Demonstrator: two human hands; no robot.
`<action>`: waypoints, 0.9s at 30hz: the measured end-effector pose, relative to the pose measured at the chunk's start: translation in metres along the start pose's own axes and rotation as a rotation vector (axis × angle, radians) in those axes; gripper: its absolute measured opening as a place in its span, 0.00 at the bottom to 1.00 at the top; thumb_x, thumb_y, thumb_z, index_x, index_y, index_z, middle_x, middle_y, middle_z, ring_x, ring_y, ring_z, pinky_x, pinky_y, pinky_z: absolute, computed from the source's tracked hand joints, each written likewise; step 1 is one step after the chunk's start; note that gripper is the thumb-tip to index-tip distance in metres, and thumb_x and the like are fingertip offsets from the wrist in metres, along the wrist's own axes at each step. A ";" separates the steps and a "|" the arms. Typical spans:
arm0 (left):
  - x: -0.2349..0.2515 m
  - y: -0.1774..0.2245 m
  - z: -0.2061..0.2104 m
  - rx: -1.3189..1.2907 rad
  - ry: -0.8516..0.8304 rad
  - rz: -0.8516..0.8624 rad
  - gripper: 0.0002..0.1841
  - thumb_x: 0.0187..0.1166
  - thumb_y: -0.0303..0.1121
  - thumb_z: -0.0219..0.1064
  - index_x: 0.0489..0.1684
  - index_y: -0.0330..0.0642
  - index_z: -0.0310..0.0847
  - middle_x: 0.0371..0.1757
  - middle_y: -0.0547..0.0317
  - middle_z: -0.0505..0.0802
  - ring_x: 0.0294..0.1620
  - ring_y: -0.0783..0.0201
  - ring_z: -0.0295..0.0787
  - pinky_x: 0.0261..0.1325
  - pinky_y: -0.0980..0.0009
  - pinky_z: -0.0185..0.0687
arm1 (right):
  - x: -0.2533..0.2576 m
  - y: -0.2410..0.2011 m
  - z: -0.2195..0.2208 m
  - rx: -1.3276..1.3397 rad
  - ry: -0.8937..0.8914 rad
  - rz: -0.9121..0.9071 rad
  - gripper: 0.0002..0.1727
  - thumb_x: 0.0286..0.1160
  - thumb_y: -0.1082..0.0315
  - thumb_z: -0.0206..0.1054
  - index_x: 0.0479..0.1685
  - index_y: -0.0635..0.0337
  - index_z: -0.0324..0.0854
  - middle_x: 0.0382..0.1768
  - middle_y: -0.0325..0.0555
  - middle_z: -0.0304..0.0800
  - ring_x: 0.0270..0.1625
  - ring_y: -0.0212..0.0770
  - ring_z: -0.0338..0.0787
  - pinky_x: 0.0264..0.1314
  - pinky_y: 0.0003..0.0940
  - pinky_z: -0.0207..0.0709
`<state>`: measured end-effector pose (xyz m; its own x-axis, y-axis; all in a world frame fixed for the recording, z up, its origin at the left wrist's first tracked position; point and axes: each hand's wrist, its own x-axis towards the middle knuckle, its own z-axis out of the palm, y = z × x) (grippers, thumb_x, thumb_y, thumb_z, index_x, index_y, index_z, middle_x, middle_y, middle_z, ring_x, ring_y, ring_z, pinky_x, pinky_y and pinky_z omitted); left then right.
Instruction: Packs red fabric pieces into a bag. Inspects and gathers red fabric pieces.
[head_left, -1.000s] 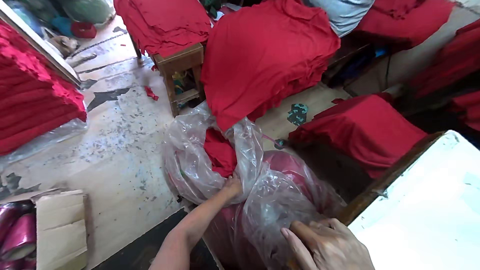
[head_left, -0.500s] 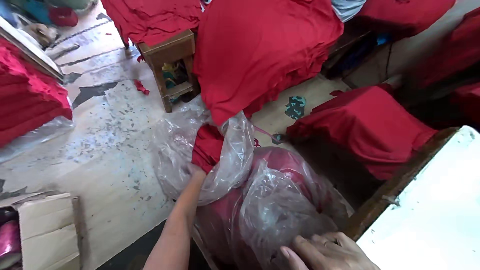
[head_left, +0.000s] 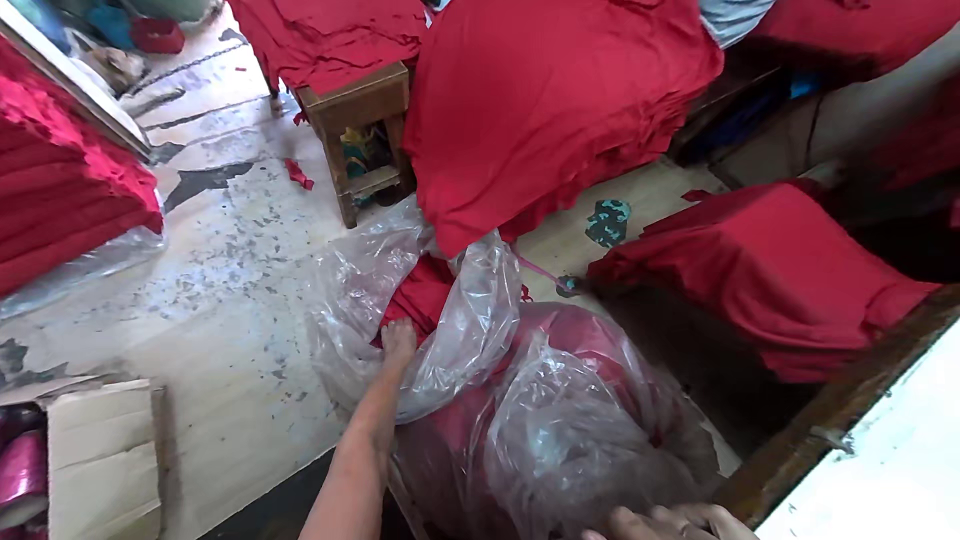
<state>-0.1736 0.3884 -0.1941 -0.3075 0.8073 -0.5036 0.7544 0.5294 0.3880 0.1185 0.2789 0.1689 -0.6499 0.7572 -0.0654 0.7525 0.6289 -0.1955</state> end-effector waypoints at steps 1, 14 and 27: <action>0.005 0.012 -0.001 -0.112 0.030 -0.021 0.24 0.92 0.38 0.50 0.76 0.30 0.75 0.76 0.34 0.81 0.82 0.39 0.71 0.84 0.42 0.60 | 0.000 0.000 0.000 -0.008 0.002 0.002 0.34 0.91 0.48 0.47 0.22 0.62 0.86 0.16 0.52 0.87 0.24 0.51 0.88 0.43 0.50 0.78; -0.055 0.169 0.021 -0.092 -0.192 0.442 0.34 0.87 0.38 0.60 0.90 0.30 0.56 0.91 0.33 0.61 0.94 0.38 0.48 0.93 0.45 0.35 | -0.001 0.000 0.000 0.002 0.025 0.004 0.34 0.90 0.48 0.48 0.20 0.62 0.84 0.16 0.52 0.86 0.23 0.51 0.88 0.42 0.50 0.78; 0.000 0.116 0.010 -0.823 0.124 -0.550 0.54 0.73 0.53 0.77 0.90 0.28 0.46 0.87 0.25 0.63 0.85 0.32 0.64 0.80 0.43 0.68 | -0.002 0.000 0.002 0.015 0.022 0.002 0.33 0.90 0.48 0.50 0.21 0.61 0.86 0.15 0.50 0.86 0.23 0.49 0.88 0.43 0.48 0.78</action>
<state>-0.0800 0.4472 -0.1562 -0.5874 0.3920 -0.7080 -0.1339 0.8157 0.5627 0.1193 0.2774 0.1669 -0.6457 0.7623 -0.0439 0.7520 0.6249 -0.2100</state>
